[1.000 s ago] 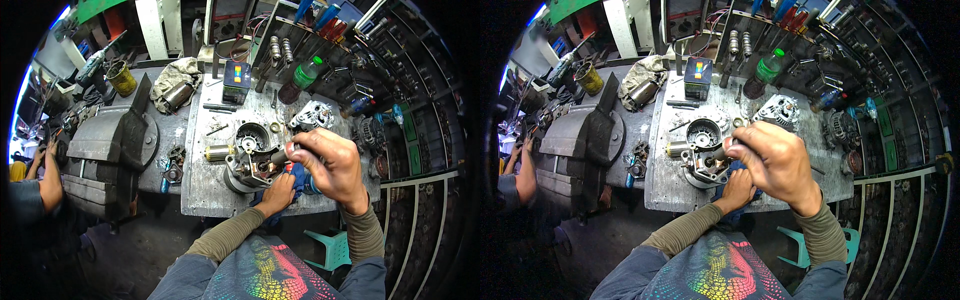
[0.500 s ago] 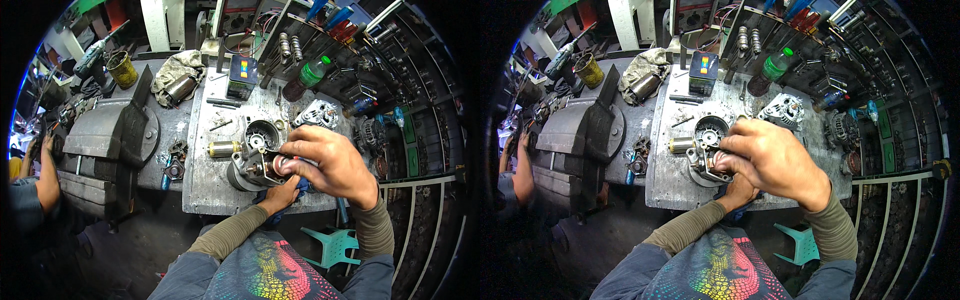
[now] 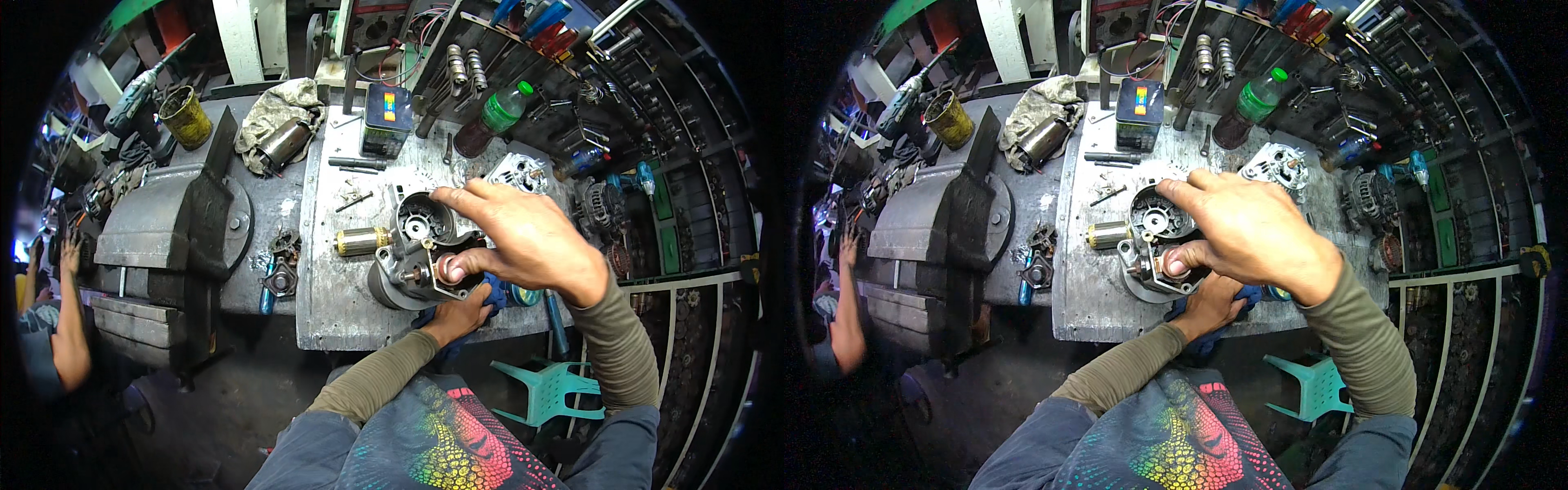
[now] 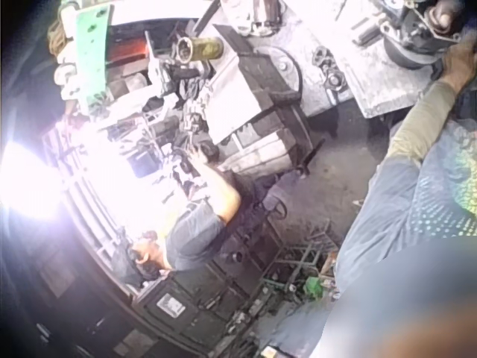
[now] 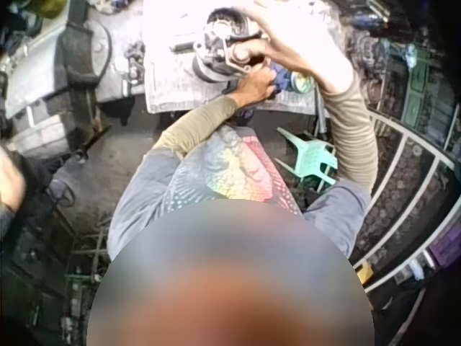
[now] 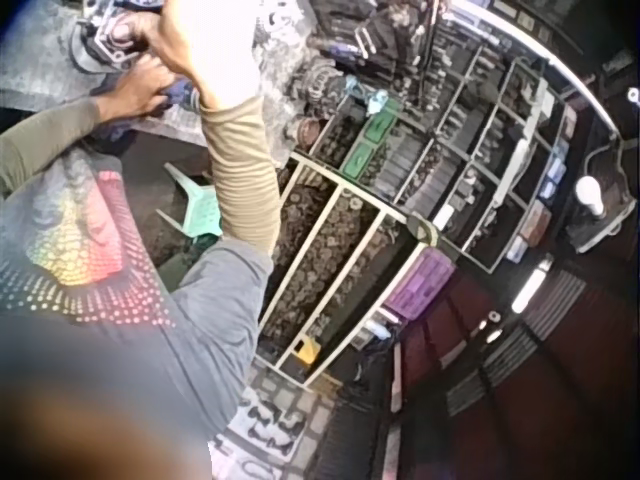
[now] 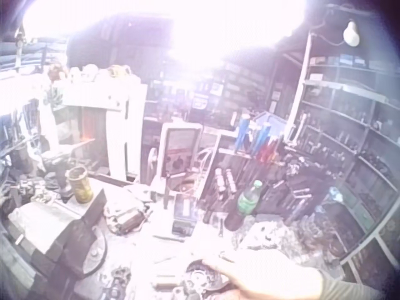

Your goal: The person cleans a small metal part with a blue cloth, then inserts it into a larger mechanical housing. They use a screwdriver to tighten a screw and a hammer to tap the part into place. The person continues to adjust and secure the assembly with both hands.

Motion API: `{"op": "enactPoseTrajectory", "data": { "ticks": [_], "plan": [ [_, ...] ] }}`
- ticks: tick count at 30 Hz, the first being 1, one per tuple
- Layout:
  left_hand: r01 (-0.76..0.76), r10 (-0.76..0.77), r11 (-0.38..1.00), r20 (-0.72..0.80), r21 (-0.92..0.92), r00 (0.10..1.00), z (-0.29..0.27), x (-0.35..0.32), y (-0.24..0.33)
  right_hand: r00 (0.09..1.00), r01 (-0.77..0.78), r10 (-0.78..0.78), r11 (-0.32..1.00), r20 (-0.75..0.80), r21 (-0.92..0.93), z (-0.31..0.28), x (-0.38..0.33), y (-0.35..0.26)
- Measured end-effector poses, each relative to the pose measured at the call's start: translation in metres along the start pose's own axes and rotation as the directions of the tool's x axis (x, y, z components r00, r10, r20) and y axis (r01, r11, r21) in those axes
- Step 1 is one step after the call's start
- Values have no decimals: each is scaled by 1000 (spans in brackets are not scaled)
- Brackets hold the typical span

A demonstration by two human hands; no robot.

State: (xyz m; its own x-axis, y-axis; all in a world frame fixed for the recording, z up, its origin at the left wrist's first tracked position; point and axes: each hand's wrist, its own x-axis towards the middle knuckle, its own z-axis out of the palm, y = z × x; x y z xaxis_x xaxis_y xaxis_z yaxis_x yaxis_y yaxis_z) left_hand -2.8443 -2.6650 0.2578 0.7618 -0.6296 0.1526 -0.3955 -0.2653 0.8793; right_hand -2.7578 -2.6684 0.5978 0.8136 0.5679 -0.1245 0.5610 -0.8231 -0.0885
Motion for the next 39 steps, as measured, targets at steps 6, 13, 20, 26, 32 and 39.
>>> {"op": "enactPoseTrajectory", "data": {
  "ticks": [6,13,20,26,32,39],
  "plan": [
    [40,-78,983,-210,-179,975,9,10,1,997,-82,82,996,3,-47,11,4,-5],
    [22,-63,976,-184,-216,981,-29,7,28,866,-78,373,758,-333,647,27,-58,30],
    [133,-160,867,-17,-481,987,-30,-17,35,487,-264,867,38,100,964,255,-172,1],
    [0,43,982,224,-189,974,-112,-91,35,372,-252,924,13,85,968,304,-161,7],
    [542,-382,821,-533,178,755,-254,-183,-11,380,432,914,-39,-143,901,225,-163,11],
    [674,-381,575,-578,463,722,-265,-183,-95,595,613,707,-707,383,352,316,-160,-16]
  ]
}}
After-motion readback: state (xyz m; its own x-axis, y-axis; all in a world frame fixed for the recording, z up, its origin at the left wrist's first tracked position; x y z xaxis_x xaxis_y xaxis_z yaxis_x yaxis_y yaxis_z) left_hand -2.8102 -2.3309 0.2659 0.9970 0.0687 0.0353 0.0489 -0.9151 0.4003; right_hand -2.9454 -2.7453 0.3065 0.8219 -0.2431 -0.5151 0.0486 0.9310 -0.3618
